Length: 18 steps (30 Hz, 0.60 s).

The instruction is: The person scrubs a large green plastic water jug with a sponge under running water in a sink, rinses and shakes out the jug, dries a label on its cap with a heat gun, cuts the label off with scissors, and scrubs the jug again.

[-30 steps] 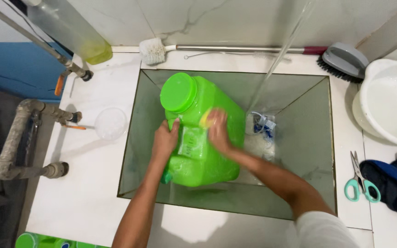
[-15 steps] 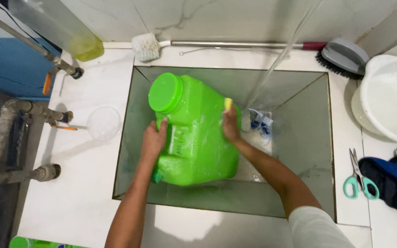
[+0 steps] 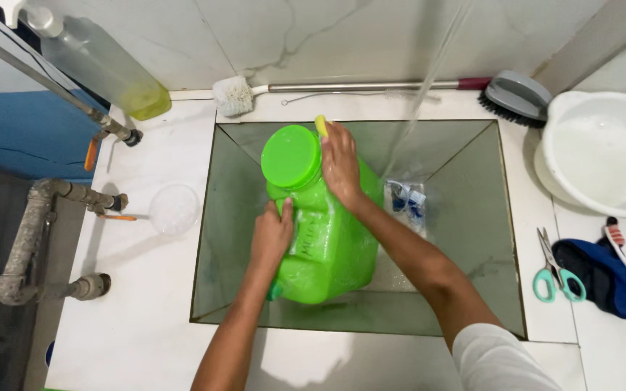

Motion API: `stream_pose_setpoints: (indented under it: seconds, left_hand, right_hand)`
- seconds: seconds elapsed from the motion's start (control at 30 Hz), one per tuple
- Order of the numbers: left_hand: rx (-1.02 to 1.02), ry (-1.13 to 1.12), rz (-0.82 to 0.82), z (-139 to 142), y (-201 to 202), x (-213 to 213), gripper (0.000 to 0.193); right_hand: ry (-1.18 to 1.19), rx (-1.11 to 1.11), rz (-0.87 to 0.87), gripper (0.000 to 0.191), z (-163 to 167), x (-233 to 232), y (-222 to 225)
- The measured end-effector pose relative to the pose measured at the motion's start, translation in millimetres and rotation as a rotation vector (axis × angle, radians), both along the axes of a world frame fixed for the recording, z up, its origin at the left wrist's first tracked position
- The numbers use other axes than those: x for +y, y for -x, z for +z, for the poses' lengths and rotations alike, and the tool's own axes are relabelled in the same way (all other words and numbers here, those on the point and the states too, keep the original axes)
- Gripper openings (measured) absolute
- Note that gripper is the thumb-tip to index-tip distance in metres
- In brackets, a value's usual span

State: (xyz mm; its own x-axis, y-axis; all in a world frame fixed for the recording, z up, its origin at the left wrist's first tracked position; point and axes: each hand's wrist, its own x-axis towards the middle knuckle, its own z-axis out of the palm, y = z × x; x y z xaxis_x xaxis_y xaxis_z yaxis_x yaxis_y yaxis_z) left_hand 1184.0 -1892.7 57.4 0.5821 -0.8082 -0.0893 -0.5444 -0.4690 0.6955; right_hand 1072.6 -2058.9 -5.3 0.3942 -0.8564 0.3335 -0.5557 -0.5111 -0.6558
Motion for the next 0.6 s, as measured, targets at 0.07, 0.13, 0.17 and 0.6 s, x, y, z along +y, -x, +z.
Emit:
stream_pose_setpoints:
  seconds: [0.07,0.13,0.17,0.6]
  left_hand:
    - [0.007,0.01,0.004,7,7,-3,0.051]
    - [0.03,-0.019,0.039,11,10,-6,0.051]
    - [0.028,0.011,-0.001,12,12,-6,0.051]
    - [-0.273,-0.02,-0.644,30,-38,-9,0.045]
  right_hand:
    - [0.209,0.147,0.015,0.057,1,40,17]
    - [0.337,0.176,0.044,0.062,3,61,21]
    - [0.279,0.054,0.037,0.064,4,63,25]
    - [-0.671,0.054,0.344,0.06,63,-98,96]
